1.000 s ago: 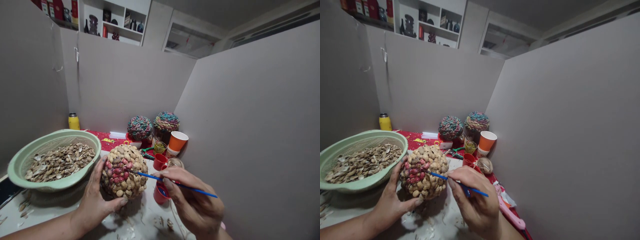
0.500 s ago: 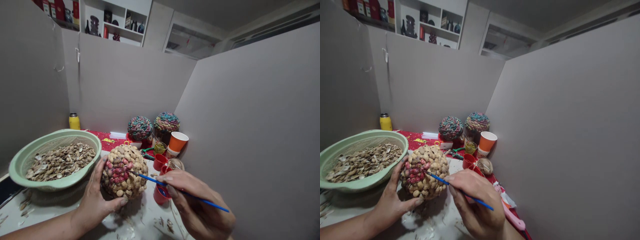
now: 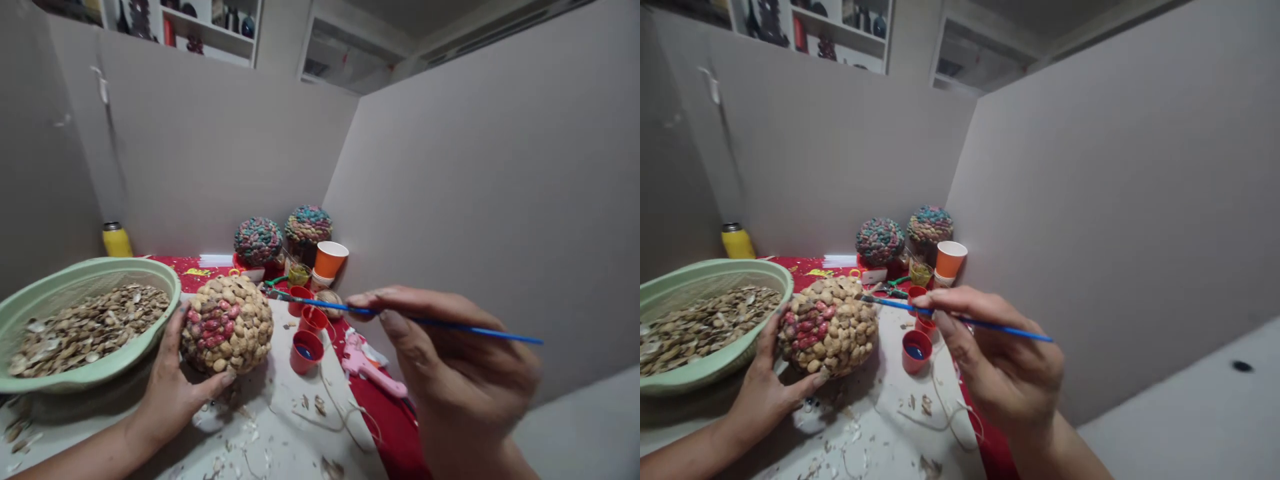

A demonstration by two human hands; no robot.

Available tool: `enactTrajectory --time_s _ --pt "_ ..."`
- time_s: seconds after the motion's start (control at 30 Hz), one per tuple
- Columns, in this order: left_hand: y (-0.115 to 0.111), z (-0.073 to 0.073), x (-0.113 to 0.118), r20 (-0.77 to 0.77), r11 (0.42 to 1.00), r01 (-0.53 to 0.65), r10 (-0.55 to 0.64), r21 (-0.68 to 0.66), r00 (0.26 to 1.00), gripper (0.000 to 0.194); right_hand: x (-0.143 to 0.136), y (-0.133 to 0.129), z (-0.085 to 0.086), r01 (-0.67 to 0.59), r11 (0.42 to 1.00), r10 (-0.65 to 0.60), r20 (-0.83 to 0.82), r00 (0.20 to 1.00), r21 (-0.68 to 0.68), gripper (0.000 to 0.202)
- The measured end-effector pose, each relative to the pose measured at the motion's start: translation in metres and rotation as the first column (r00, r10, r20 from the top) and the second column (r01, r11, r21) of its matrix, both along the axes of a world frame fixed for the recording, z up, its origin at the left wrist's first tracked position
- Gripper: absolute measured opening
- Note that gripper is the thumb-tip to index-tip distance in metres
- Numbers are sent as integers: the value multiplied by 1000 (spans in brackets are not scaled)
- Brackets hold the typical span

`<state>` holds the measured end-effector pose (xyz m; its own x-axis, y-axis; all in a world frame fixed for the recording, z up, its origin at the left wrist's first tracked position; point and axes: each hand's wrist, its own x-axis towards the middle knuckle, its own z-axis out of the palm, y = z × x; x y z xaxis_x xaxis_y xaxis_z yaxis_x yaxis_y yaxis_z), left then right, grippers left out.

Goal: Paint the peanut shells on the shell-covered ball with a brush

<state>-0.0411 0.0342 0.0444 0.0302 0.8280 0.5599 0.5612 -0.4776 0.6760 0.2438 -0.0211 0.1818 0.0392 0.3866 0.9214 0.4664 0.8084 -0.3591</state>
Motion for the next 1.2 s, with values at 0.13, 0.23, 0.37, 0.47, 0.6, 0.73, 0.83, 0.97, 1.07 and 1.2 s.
enactTrajectory --time_s 0.13,0.23,0.37,0.47,0.6,0.73,0.83,0.97,1.07,1.2 --pt "1 4 -2 -20 1000 -7 8 28 1000 105 24 -10 -10 103 990 -109 -68 992 -97 18" --pt "3 5 -2 -6 1000 -13 13 4 1000 108 46 -13 -29 219 946 -225 5 974 -240 14" --pt "4 5 -1 16 999 -24 24 -47 1000 106 63 -5 -53 243 877 -213 116 970 -414 18" --pt "3 6 -2 29 998 -27 28 -51 999 107 64 4 -64 257 842 -201 166 965 -475 22" --pt "0 7 -2 0 999 -15 15 -30 1000 109 62 14 -74 277 808 -173 239 955 -520 22" --pt "-1 7 0 12 1000 8 -8 -14 1000 109 60 23 -87 275 815 -117 320 940 -510 21" --pt "-1 5 1 22 1000 6 -6 -6 1000 106 59 28 -95 273 804 -70 370 926 -529 21" --pt "-1 3 1 23 1000 17 -17 0 1000 107 56 31 -100 284 807 -69 394 916 -518 22" --pt "-2 4 1 19 1000 4 -4 -12 1000 107 54 32 -102 253 816 -59 360 931 -519 20" --pt "-2 7 0 7 1000 11 -11 -16 1000 106 54 33 -104 240 825 -77 320 944 -511 19"
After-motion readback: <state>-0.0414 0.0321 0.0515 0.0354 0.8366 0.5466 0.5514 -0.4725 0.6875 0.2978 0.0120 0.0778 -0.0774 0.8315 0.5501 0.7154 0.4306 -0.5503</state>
